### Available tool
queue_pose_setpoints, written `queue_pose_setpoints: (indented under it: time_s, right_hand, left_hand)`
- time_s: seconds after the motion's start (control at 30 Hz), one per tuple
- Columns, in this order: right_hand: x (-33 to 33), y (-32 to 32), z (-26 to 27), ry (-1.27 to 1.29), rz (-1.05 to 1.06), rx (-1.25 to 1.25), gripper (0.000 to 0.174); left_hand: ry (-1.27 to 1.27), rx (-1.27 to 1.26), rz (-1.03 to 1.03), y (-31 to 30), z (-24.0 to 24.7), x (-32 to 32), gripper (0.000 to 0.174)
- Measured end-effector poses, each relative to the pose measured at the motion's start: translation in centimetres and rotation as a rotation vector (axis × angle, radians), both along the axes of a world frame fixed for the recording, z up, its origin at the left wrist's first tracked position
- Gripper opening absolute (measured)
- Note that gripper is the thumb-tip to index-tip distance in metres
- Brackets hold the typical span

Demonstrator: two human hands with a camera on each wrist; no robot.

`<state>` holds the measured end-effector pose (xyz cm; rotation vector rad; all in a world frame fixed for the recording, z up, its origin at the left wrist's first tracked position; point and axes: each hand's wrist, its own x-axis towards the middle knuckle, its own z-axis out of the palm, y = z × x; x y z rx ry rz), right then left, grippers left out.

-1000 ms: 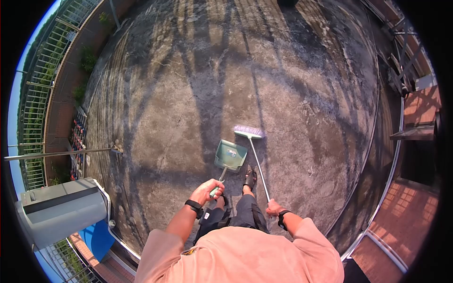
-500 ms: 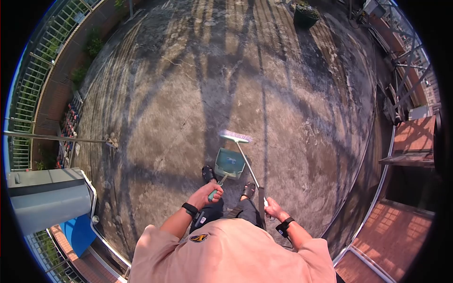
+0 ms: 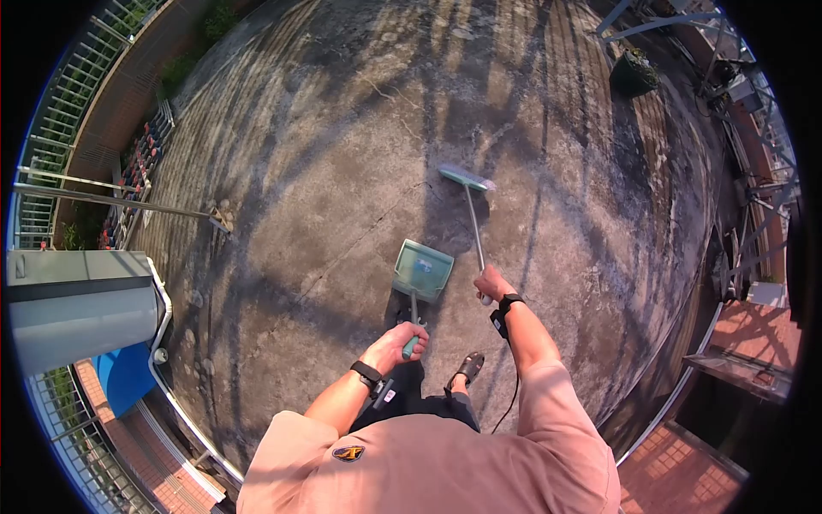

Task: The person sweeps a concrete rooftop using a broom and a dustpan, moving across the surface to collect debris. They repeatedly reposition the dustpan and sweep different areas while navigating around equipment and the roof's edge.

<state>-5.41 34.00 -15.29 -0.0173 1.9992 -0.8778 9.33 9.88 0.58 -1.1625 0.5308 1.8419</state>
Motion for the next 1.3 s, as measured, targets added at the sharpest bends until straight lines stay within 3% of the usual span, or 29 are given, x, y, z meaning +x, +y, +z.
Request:
queue_pose_setpoints:
  time_s: [0.03, 0.07, 0.1, 0.13, 0.17, 0.2, 0.3, 0.47, 0.6, 0.63, 0.7, 0.87, 0.93, 1.03, 1.17, 1.23, 1.27, 1.3]
  right_hand:
    - [1.3, 0.8, -2.5, 0.023, 0.162, -0.019, 0.018]
    - [2.7, -1.2, 3.8, -0.214, -0.146, 0.108, 0.018]
    - [5.1, -0.1, 2.8, -0.23, -0.066, 0.213, 0.021]
    - [7.0, 0.3, 6.1, -0.282, -0.022, 0.249, 0.025]
    - [10.8, 3.9, 1.8, -0.178, 0.214, 0.303, 0.03]
    - [12.1, 4.1, 6.8, -0.349, 0.144, 0.25, 0.028]
    - [18.0, 8.0, 11.4, -0.447, 0.143, 0.298, 0.032]
    - [23.4, 12.2, 16.6, -0.395, -0.114, 0.178, 0.024]
    - [26.1, 13.9, 16.4, -0.302, -0.306, 0.047, 0.028]
    - [26.3, 14.8, 16.3, -0.294, -0.398, -0.083, 0.028]
    - [26.0, 16.6, 16.2, -0.264, -0.571, -0.349, 0.03]
    - [22.1, 22.0, 14.2, -0.27, -0.735, -0.177, 0.023]
    - [21.6, 25.7, 10.9, -0.212, -0.8, -0.181, 0.022]
    - [17.4, 31.8, 7.0, -0.107, -0.867, -0.143, 0.024]
    - [7.6, 38.9, 9.5, -0.046, -0.986, -0.112, 0.029]
    - [4.4, 42.1, 7.9, 0.014, -1.022, -0.086, 0.03]
    - [3.0, 43.4, 6.7, 0.043, -1.002, -0.054, 0.028]
    - [2.0, 44.4, 5.3, 0.075, -0.983, -0.021, 0.025]
  left_hand:
    - [-0.012, 0.033, 0.019, -0.8, 0.1, -0.7, 0.016]
    - [-0.024, 0.025, 0.022, -1.4, 0.0, -1.1, 0.016]
    - [-0.029, 0.018, 0.024, -2.0, 0.0, -1.6, 0.017]
    - [-0.022, 0.026, 0.028, -2.3, 0.0, -2.1, 0.017]
    - [-0.009, 0.03, 0.038, -2.5, 0.2, -2.3, 0.016]
    - [0.004, 0.033, 0.042, -2.7, 0.3, -2.6, 0.016]
    - [0.041, 0.014, 0.0, -2.6, -0.7, -2.5, 0.015]
    - [-0.013, -0.007, -0.132, -1.8, -1.5, -2.2, 0.014]
    - [-0.042, 0.008, -0.303, 0.0, -0.9, -3.0, 0.015]
    - [0.001, -0.007, -0.383, 0.8, -0.4, -3.5, 0.015]
    - [0.045, -0.038, -0.489, 2.7, 0.1, -4.7, 0.015]
    - [0.08, -0.035, -0.632, 9.1, -0.3, -8.9, 0.014]
    - [0.076, -0.094, -0.66, 12.7, 0.8, -11.0, 0.015]
    - [0.107, -0.142, -0.688, 18.0, 3.0, -15.0, 0.017]
    - [0.117, -0.147, -0.789, 23.0, 4.0, -18.5, 0.018]
    - [0.145, -0.177, -0.873, 26.0, 5.5, -20.1, 0.017]
    - [0.156, -0.149, -0.855, 26.2, 4.0, -20.1, 0.006]
    - [0.155, -0.153, -0.869, 27.3, 4.1, -20.6, 0.006]
